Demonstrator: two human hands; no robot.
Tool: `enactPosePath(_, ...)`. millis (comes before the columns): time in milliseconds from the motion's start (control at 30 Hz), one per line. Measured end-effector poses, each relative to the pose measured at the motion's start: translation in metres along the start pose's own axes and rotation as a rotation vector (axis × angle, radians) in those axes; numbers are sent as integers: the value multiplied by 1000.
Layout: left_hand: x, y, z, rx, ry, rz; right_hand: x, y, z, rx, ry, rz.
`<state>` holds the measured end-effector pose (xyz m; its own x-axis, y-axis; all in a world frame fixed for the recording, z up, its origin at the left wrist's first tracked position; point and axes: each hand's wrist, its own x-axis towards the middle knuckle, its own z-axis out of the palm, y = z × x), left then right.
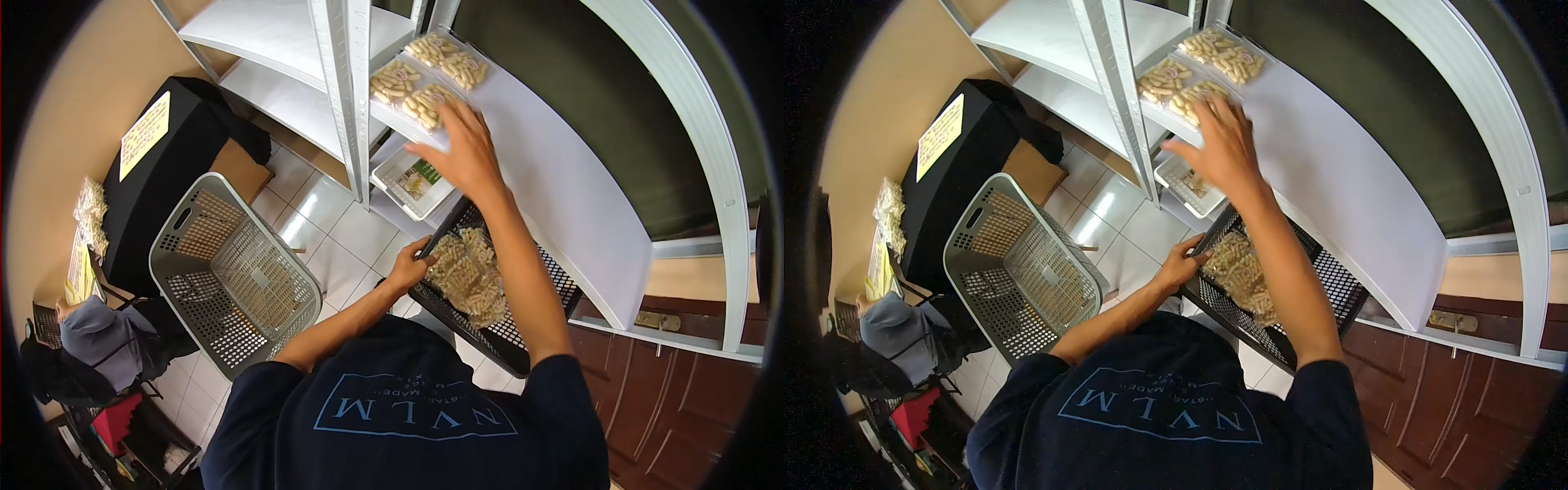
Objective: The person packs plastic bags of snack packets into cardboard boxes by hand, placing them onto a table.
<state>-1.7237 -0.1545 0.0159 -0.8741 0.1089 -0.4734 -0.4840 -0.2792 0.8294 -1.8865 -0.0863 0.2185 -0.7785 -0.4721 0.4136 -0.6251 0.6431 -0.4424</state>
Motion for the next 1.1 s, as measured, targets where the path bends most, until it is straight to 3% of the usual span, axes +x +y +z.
enactPosePath(33, -2, 2, 1, 15, 6, 20, 25, 3, 13, -21, 31, -70)
enactPosePath(133, -1, 1, 0, 44, 21, 44, 72, 14, 62, -71, -42, 21)
enactPosePath(200, -1, 0, -1, 144, 20, 108, 80, 26, 91, -210, -235, 122)
enactPosePath(267, 1, -4, -2, 138, 39, 91, 66, 27, 100, -267, -218, 101)
enactPosePath(367, 9, -16, -3, 145, 20, 127, 43, 37, 111, -383, -24, 79)
enactPosePath(500, 19, -30, -9, 120, 27, 107, 6, 46, 80, -437, -2, 50)
enactPosePath(567, 15, -27, -9, 137, 15, 128, -15, 58, 65, -178, 94, -37)
enactPosePath(600, 11, -17, -6, 139, 1, 117, -24, 61, 52, -186, 92, -22)
enactPosePath(667, 0, 2, 1, 62, -26, 61, -50, 55, 14, 89, 85, 74)
enactPosePath(700, -6, 12, 4, 70, -8, 49, -61, 48, -11, 158, 159, 26)
enactPosePath(767, -4, 12, 5, 57, -4, 42, -91, 36, -56, 250, 19, 306)
enactPosePath(833, -1, 4, 3, 31, 9, 48, -129, 30, -92, 326, -67, 246)
enactPosePath(900, -1, 1, 1, 38, -5, 50, -166, 25, -108, 445, -223, 394)
enactPosePath(1000, 1, 0, -1, 33, -27, 64, -210, 36, -85, 395, -541, 706)
enactPosePath(1100, -1, 6, 2, 49, -34, 37, -276, 81, -23, 312, -466, 685)
